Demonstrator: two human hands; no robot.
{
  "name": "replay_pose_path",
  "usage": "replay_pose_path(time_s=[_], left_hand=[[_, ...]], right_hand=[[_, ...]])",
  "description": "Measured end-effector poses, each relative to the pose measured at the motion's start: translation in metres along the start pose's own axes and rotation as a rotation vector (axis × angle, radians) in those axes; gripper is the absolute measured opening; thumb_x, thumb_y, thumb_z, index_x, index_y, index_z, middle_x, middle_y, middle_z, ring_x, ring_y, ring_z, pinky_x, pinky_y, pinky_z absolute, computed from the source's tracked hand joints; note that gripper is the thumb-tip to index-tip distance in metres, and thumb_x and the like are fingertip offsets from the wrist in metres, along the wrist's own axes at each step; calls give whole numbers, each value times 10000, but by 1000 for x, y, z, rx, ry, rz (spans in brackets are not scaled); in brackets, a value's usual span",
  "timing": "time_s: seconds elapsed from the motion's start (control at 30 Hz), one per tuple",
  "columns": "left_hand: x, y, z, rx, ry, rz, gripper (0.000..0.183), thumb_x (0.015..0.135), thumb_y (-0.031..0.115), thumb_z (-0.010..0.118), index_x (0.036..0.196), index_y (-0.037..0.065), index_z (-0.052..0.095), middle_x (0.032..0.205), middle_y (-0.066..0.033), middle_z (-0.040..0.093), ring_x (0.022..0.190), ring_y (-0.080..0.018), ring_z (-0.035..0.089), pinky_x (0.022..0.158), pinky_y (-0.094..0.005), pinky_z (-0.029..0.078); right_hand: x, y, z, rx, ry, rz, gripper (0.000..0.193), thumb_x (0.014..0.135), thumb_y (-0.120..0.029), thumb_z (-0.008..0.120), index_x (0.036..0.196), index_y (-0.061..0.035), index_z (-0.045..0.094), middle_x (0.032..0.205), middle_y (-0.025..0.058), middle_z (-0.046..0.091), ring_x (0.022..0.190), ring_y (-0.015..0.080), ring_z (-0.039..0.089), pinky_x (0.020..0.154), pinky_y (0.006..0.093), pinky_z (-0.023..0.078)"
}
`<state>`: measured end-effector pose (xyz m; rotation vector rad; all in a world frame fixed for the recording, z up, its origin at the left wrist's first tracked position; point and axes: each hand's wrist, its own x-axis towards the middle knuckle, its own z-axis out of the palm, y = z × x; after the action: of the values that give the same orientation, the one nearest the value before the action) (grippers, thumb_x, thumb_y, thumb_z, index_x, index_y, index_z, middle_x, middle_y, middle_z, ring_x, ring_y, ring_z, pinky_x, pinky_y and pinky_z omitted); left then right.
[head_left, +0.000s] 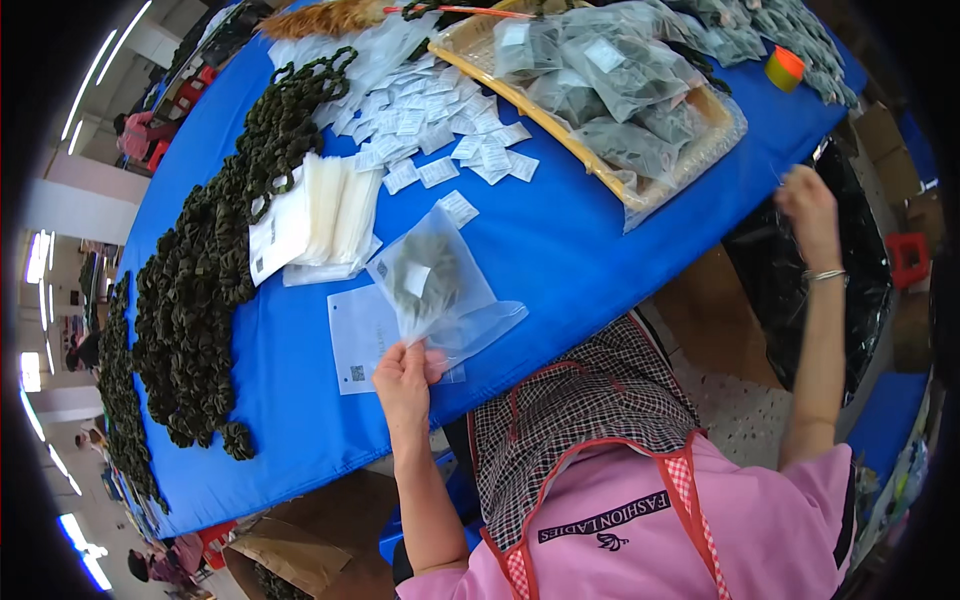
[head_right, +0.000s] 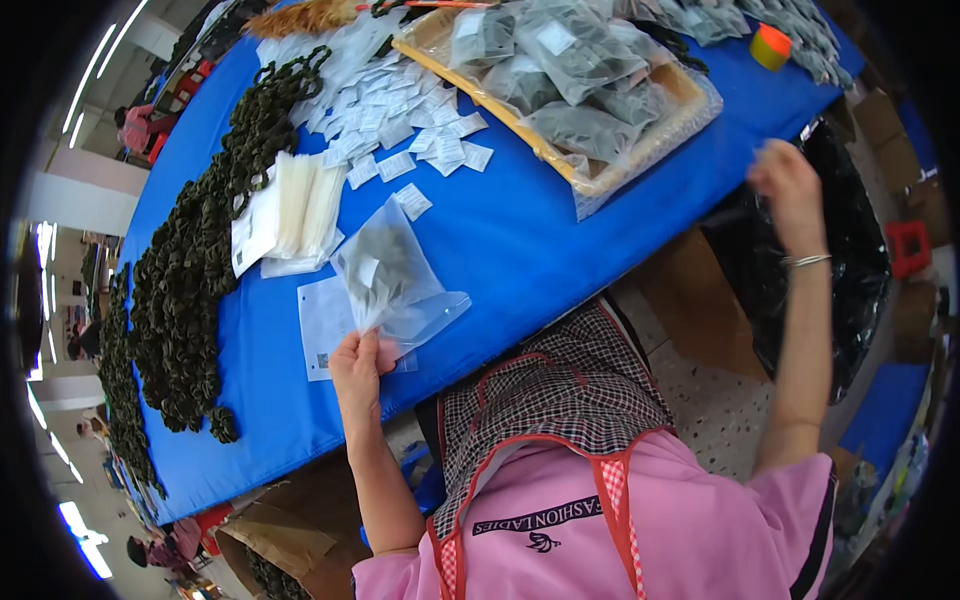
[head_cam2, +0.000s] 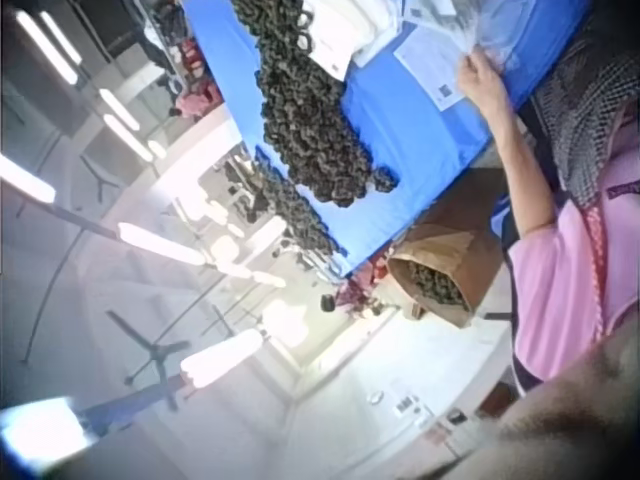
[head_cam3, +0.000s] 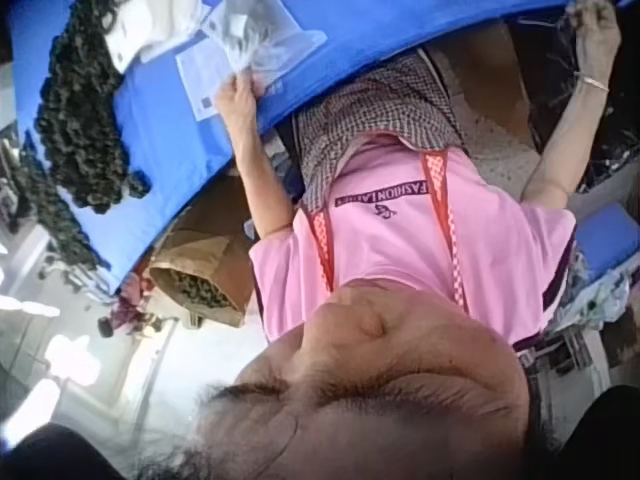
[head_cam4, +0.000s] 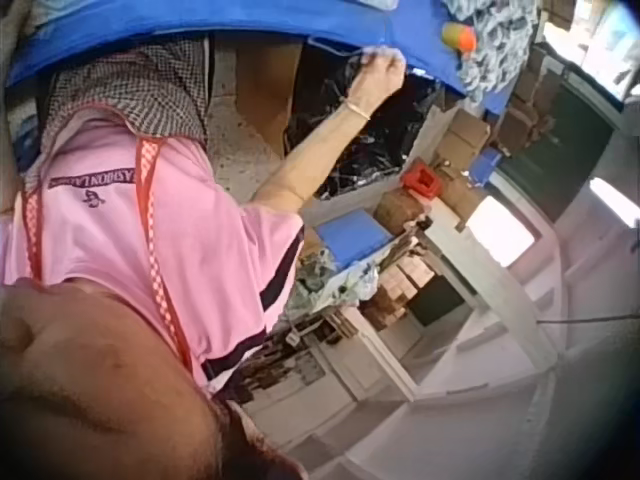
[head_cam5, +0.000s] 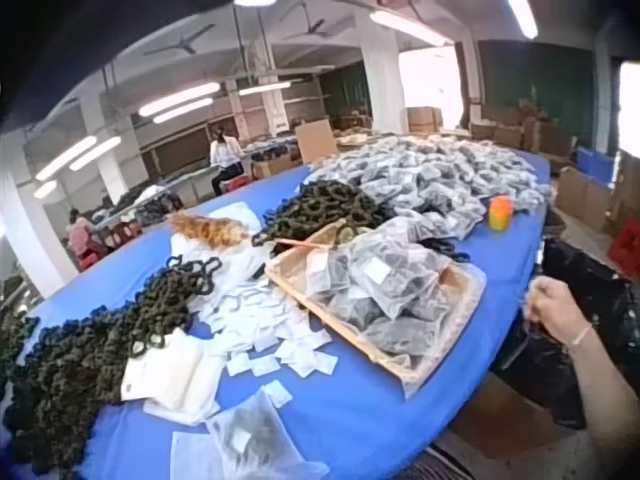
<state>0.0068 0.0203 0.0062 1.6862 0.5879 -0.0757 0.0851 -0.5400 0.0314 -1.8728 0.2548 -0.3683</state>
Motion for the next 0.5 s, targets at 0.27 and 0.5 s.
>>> replay_pose_path(time_s=[0.27,0.5], left_hand=[[-7,13,-27,757,215,622,448,807,-33,592,1239,29,492,1053,-155,588,937,-265,584,779,-341,470],[14,5,-2,975,123,1133,425,700,-18,646,1110,73,579,1227,-88,564,1085,-295,534,877,-394,415]], right_hand=[[-33,57,-93,-1452,406,-57,214,930,-216,512,1084,-111,617,1038,167,655,950,369,626,759,457,509],[-95,-79,253,-582,-636,-1408,277,797,-114,576,1072,-122,606,1126,58,595,1177,256,520,882,358,451]])
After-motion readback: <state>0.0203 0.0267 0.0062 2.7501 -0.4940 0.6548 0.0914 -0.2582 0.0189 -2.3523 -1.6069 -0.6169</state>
